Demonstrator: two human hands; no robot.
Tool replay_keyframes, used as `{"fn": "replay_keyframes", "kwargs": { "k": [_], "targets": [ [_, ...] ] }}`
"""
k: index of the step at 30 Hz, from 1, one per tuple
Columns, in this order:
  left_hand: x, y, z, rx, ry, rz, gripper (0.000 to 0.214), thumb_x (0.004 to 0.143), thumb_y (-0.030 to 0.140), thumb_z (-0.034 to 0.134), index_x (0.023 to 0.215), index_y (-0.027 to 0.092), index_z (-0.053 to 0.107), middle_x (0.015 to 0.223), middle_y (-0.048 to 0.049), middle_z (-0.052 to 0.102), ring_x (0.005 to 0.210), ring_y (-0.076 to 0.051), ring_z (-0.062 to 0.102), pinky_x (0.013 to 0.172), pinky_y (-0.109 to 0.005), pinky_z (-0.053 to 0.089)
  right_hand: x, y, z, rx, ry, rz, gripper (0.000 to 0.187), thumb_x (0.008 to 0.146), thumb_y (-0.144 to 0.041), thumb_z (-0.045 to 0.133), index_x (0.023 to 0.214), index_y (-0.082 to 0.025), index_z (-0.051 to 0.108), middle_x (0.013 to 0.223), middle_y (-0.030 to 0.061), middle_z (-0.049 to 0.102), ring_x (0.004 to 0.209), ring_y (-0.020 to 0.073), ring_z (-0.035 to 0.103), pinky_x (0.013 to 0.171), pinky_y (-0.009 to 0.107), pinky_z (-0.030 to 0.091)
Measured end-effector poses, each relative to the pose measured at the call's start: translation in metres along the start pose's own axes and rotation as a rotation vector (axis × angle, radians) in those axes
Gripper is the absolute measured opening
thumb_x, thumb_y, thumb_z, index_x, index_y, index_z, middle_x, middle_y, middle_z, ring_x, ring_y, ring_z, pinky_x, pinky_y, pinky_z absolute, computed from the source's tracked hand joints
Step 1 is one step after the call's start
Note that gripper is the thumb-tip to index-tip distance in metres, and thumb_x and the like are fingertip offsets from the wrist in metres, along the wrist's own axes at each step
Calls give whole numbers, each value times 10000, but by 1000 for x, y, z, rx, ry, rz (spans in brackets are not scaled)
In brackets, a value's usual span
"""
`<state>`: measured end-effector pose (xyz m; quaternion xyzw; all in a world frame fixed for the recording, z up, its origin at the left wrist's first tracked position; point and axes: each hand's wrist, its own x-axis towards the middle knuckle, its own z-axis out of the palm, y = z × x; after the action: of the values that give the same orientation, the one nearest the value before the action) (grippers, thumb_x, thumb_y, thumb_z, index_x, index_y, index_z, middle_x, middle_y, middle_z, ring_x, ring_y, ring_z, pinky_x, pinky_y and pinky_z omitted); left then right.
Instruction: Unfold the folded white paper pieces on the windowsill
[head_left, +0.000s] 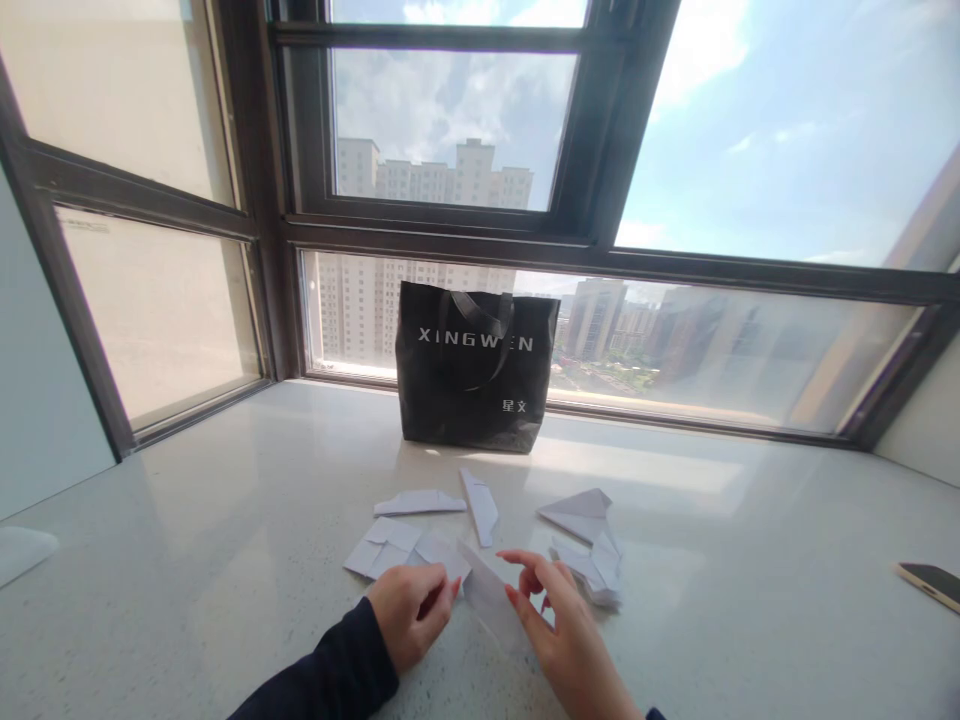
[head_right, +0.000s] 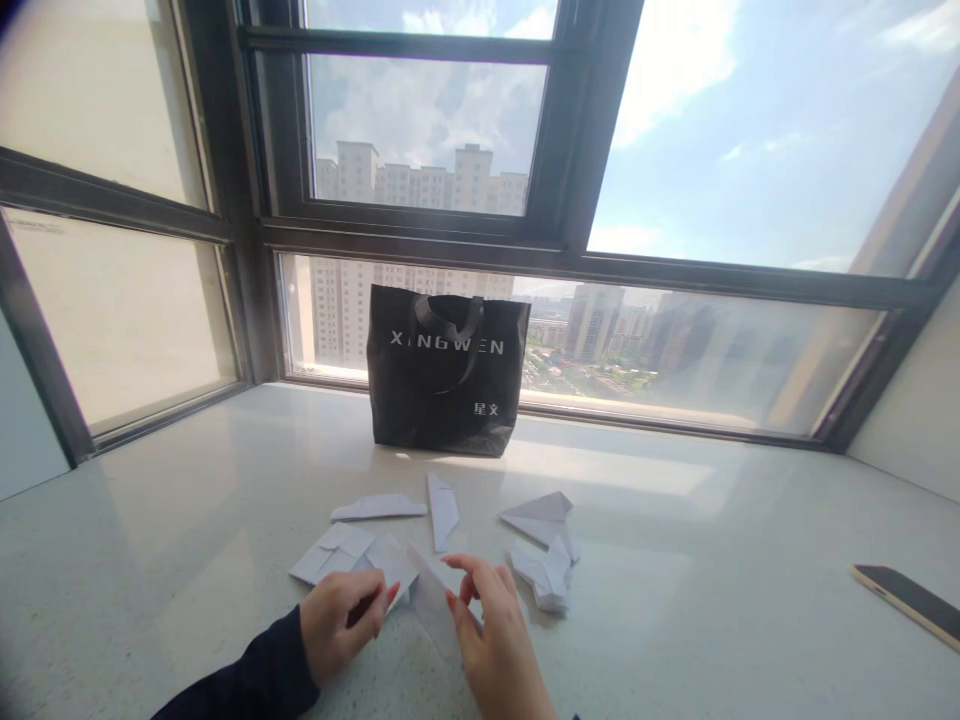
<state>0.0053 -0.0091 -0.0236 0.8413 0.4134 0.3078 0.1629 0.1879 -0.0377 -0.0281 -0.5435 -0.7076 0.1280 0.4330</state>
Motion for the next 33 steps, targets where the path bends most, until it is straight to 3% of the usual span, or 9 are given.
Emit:
{"fn": "replay_keyframes", "kwargs": {
  "k": [6, 12, 16, 20, 23, 28, 33],
  "targets": [
    [3, -5, -9, 1, 32, 5, 317, 778, 267, 305, 477, 181, 360, 395, 53, 342, 361, -73, 337, 393, -190, 228, 1, 0, 1, 140, 3, 85, 206, 759, -238, 430, 919, -193, 552, 647, -5, 483, 544, 124, 493, 471, 206, 414],
    [12, -17, -27, -122, 276, -168, 356, 753, 339, 335, 441, 182, 405, 357, 63, 315, 351, -76, 338, 393, -177, 264, 0, 0, -4, 155, 111, 76, 198, 796, -284, 399, 899, -195, 543, 708, 14, 456, 636, 140, 496, 502, 207, 435],
    [14, -22, -29, -191, 354, -290, 386, 757, 409, 331, 452, 190, 424, 304, 75, 301, 308, -79, 342, 381, -177, 288, 0, -1, -5, 146, 142, 16, 214, 813, -282, 375, 947, -194, 517, 752, 29, 469, 705, 153, 497, 598, 239, 452],
    [16, -28, -32, -127, 375, -258, 379, 773, 407, 315, 518, 184, 484, 360, 50, 411, 369, -100, 441, 439, -193, 366, 0, 0, -5, 122, 151, -19, 218, 809, -262, 386, 992, -200, 488, 827, 46, 485, 771, 164, 496, 685, 275, 448],
    [19, -40, -36, -19, 395, -200, 330, 780, 364, 309, 695, 166, 558, 607, -23, 575, 561, -140, 545, 561, -238, 432, 0, 2, -4, 144, 137, -19, 233, 805, -250, 396, 1023, -209, 469, 892, 57, 490, 815, 172, 494, 713, 292, 450],
    [20, -66, -36, 240, 295, -291, 283, 764, 277, 359, 943, 176, 554, 943, -67, 596, 870, -199, 542, 784, -336, 402, -1, 6, 0, 230, 106, 37, 267, 801, -246, 408, 1066, -220, 438, 941, 61, 487, 828, 172, 495, 705, 297, 468],
    [21, -69, -32, 399, 81, -473, 375, 791, 277, 358, 1155, 247, 442, 1193, -39, 487, 1102, -209, 410, 894, -383, 311, -1, 8, 3, 264, 82, 67, 281, 798, -254, 418, 1076, -217, 432, 937, 64, 496, 815, 168, 506, 699, 302, 475]
  ]
}}
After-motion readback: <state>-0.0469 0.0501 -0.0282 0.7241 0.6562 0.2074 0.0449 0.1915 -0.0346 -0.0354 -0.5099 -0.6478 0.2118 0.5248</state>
